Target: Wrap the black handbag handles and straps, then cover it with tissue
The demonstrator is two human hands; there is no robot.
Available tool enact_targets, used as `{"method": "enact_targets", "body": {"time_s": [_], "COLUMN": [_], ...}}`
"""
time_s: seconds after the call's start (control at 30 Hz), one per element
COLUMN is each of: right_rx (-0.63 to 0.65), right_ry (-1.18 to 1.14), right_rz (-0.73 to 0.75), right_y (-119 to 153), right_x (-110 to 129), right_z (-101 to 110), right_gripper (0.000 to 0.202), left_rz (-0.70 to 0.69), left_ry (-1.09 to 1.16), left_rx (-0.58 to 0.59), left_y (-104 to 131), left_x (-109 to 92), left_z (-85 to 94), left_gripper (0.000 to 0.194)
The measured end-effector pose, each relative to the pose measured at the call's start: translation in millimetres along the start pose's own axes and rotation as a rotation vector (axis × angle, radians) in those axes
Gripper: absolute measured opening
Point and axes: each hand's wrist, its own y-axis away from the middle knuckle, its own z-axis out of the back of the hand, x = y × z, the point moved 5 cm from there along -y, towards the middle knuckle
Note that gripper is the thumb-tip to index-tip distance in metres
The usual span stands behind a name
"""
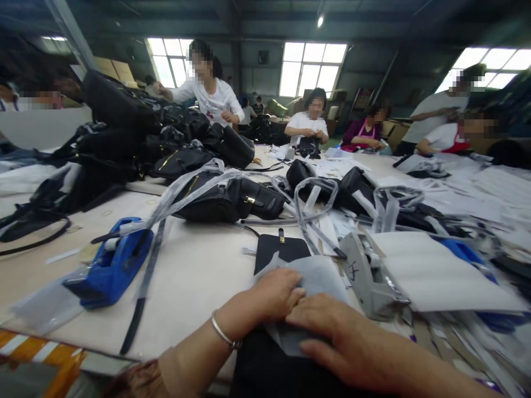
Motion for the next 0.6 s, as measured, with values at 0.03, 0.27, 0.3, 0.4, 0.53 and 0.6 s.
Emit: {"method": "enact_targets", "body": {"time_s": [0.03,0.27,0.3,0.4,0.53,0.6], "right_rx": [-0.126,-0.394,-0.385,-0.389,-0.328,-0.311], "right_ry": [0.019,0.021,0.021,0.132,0.292,0.349], "right_rz": [-0.074,-0.637,-0.656,-0.687,-0.689,-0.675], "right_y": [6.0,25.0,23.3,18.7,13.1,10.5], "right_x": [-17.7,-119.0,-120.8,-116.6,-113.1,-114.2], "right_z": [6.6,9.6,8.7,10.8,12.4,13.8], "right_gripper": [0.037,0.06,0.059,0.051,0.042,0.038], "left_rz": [0.006,0.023,0.02,0.01,0.022,0.041], "left_ry": [-0.019,-0.019,-0.016,-0.017,-0.018,-0.026], "left_rx": [-0.001,0.055,0.06,0.068,0.068,0.062], "left_y": [4.1,10.8,9.7,5.9,0.1,-2.5], "left_x": [0.9,-4.2,-4.3,-3.6,-0.6,1.5], "left_z": [-1.9,-9.1,-9.1,-9.7,-12.7,-14.5], "left_gripper": [0.044,0.072,0.073,0.075,0.073,0.072]}}
